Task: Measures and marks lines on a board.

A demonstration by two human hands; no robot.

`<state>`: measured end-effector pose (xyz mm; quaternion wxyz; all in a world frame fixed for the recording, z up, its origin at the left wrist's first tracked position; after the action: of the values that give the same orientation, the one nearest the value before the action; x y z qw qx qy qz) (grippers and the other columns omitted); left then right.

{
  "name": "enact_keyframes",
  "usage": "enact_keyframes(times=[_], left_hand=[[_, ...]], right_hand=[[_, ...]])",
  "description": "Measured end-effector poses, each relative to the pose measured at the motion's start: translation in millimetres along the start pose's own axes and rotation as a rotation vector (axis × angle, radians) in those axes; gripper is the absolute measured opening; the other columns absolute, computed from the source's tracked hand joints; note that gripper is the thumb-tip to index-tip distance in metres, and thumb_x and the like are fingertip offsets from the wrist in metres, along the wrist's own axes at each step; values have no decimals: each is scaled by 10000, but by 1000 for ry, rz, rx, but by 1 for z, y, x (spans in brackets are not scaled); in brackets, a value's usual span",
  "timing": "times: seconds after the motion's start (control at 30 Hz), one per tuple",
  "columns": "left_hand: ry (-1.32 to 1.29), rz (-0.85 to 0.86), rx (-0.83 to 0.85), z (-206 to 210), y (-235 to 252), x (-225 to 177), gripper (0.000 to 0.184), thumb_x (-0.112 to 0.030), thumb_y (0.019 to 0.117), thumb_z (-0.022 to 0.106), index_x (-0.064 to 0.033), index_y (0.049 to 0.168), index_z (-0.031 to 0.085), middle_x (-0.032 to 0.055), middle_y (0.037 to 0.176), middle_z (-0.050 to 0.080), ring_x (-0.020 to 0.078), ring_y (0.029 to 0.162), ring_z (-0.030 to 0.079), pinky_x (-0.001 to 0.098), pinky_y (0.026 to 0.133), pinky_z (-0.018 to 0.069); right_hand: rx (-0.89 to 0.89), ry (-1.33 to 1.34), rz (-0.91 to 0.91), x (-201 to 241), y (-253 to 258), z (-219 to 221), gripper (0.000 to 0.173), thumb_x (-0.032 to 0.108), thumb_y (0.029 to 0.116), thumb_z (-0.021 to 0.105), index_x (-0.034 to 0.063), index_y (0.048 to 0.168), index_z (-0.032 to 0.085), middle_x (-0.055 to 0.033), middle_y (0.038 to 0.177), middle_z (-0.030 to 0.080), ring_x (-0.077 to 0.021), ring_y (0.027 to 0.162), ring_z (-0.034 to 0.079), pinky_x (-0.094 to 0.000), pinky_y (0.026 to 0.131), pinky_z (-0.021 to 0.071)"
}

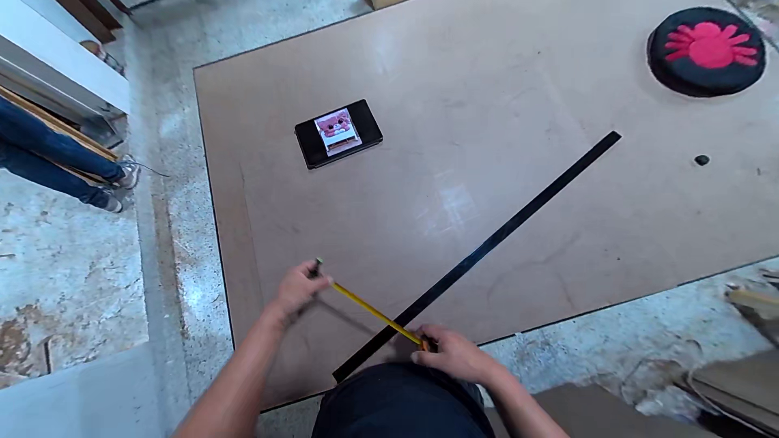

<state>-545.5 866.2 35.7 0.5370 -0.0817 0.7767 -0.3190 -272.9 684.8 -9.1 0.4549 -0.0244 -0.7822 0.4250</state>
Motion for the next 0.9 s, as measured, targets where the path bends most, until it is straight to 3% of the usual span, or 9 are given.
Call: enact_keyframes(times=[0.07, 0.1, 0.17, 0.23, 0.3, 0.4, 0.57, 0.73, 0.9], left_hand=[[2, 23, -224, -53, 27, -17, 114, -70, 940, 727, -44, 973, 621, 25, 708, 559, 87, 515, 445, 247, 473, 398], [38, 27, -298, -71, 39, -24, 144, -105, 937, 744, -41, 999, 631, 28, 719, 574, 88, 522, 460, 256, 488, 419], [140, 19, -346, -79, 65, -38, 243, -190, 934, 767, -34, 1077, 648, 57, 778, 604, 120, 565, 492, 316, 541, 456], [222, 8, -327, -60, 93, -49, 312, -262, 943, 764, -44, 1141, 659, 96, 869, 638, 173, 650, 542, 389, 617, 487], [293, 4, -275, -29, 123, -52, 336, -294, 956, 747, -49, 1173, 670, 129, 994, 688, 228, 804, 639, 460, 757, 545], [396, -24, -187, 18, 160, -45, 334, -275, 962, 738, -47, 1201, 680, 157, 1104, 714, 291, 1003, 698, 533, 934, 552], [593, -75, -132, 52, 191, -30, 369, -327, 993, 686, -74, 1260, 654, 174, 1133, 713, 342, 1081, 688, 587, 960, 528], [654, -60, -92, 53, 208, -21, 373, -358, 1016, 652, -80, 1264, 627, 174, 1087, 708, 347, 1029, 693, 594, 917, 538], [689, -56, -133, 50, 207, -20, 356, -363, 1030, 628, -82, 1248, 617, 164, 1053, 709, 348, 999, 699, 593, 888, 545]], right_hand=[[31, 12, 42, -20, 1, -15, 384, 519, 946, 637, 142, 968, 708, -46, 900, 680, -204, 827, 657, -485, 766, 532], [14, 57, 42, -25, 4, -21, 371, 508, 967, 618, 147, 912, 683, -21, 825, 673, -179, 761, 653, -455, 715, 530], [-63, 212, 15, -27, 16, -31, 307, 427, 1027, 590, 158, 929, 701, 19, 833, 726, -134, 738, 688, -402, 705, 578], [-152, 262, 25, -26, 41, -35, 302, 381, 1078, 516, 161, 993, 704, 37, 882, 748, -127, 770, 706, -409, 739, 596], [-194, 250, 102, -25, 73, -30, 389, 418, 1103, 430, 167, 988, 704, 45, 864, 755, -124, 781, 714, -429, 759, 593], [-210, 221, 206, -10, 114, -25, 487, 481, 1099, 385, 157, 959, 721, -13, 853, 740, -189, 815, 714, -501, 768, 574], [-269, 162, 368, 2, 149, -35, 565, 526, 1072, 392, 127, 809, 694, -96, 769, 669, -286, 771, 673, -552, 666, 521], [-202, 12, 461, 8, 159, -43, 661, 534, 1081, 290, 106, 740, 661, -124, 796, 687, -316, 832, 699, -567, 685, 531], [-200, 25, 492, 6, 165, -40, 680, 563, 1070, 302, 121, 697, 660, -105, 773, 691, -303, 805, 698, -558, 674, 531]])
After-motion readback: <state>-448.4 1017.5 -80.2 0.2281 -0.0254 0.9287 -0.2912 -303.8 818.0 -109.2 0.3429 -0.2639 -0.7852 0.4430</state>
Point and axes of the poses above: each hand's wrist, its own y-axis towards the middle knuckle, its own z-axis out of the palm, x = y × z, the point moved 10 cm from there along y, towards the middle knuckle
